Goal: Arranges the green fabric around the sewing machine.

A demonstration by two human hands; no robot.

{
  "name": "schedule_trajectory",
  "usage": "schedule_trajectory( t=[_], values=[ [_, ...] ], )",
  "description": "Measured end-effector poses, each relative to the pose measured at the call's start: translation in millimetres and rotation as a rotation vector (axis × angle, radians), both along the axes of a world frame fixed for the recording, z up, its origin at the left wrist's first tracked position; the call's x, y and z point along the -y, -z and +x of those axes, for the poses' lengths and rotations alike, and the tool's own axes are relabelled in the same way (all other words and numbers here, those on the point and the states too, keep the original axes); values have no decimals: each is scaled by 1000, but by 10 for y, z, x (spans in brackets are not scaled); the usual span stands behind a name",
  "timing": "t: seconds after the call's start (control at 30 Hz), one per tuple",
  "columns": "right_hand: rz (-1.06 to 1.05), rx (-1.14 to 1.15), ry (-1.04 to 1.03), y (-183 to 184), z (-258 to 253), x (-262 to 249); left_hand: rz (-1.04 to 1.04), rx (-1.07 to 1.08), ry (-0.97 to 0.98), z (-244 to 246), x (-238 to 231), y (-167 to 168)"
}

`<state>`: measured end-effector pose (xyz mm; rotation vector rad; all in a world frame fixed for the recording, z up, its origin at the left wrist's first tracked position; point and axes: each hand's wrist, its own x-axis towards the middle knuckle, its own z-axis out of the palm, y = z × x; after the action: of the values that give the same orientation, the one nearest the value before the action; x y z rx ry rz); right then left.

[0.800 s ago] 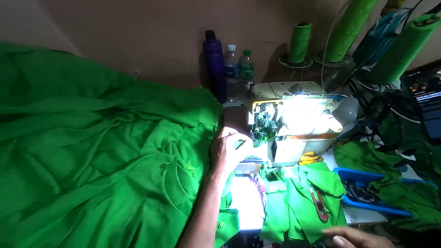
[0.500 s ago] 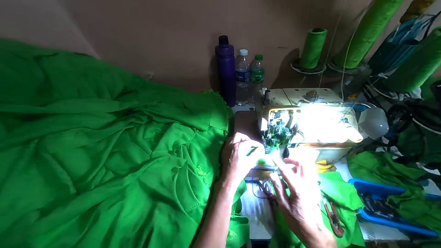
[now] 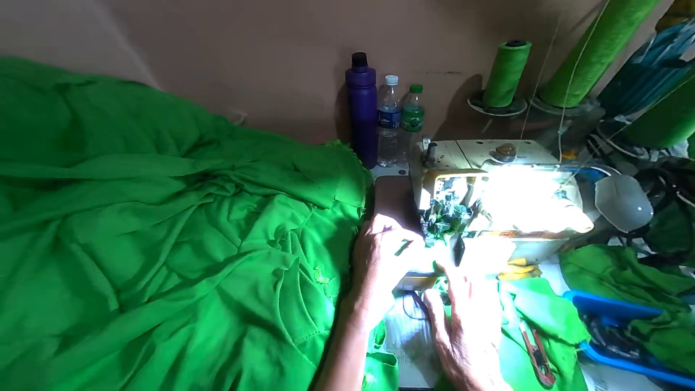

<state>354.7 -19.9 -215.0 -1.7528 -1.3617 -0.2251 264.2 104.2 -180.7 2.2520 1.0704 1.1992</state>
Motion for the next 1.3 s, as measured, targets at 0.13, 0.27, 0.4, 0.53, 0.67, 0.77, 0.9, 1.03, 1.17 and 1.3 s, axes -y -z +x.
schedule_trajectory(
  t=[0.13, 0.27, 0.4, 0.53, 0.67, 0.77, 0.9, 1.03, 1.17, 1.3],
  values=[
    [22, 10, 20, 34, 10, -38, 22, 8, -9, 12, -4, 20],
    [19, 0, 10, 19, 46, -109, 28, 12, -40, 33, -1, 33],
    [38, -2, -21, 35, 46, -104, -25, -13, -43, 32, 23, -19],
    [77, -1, -58, 108, 66, -71, -38, -5, -48, 35, 31, -46],
    [37, 31, -43, 179, 144, -32, -21, -4, -38, 22, 32, -52],
    [18, 54, -14, 183, 173, 3, 7, 11, -30, 16, 15, -34],
    [-15, 39, -12, 155, 184, 6, 31, 27, -23, 23, -2, -10],
    [-17, 34, -16, 168, 175, -11, 48, 24, -26, 24, -12, 12],
    [-7, 56, 4, 165, 181, -22, 56, 18, -24, 24, -8, 15],
    [-21, 23, -24, 166, 179, -15, 16, 20, -18, 15, 4, -13]
  ],
)
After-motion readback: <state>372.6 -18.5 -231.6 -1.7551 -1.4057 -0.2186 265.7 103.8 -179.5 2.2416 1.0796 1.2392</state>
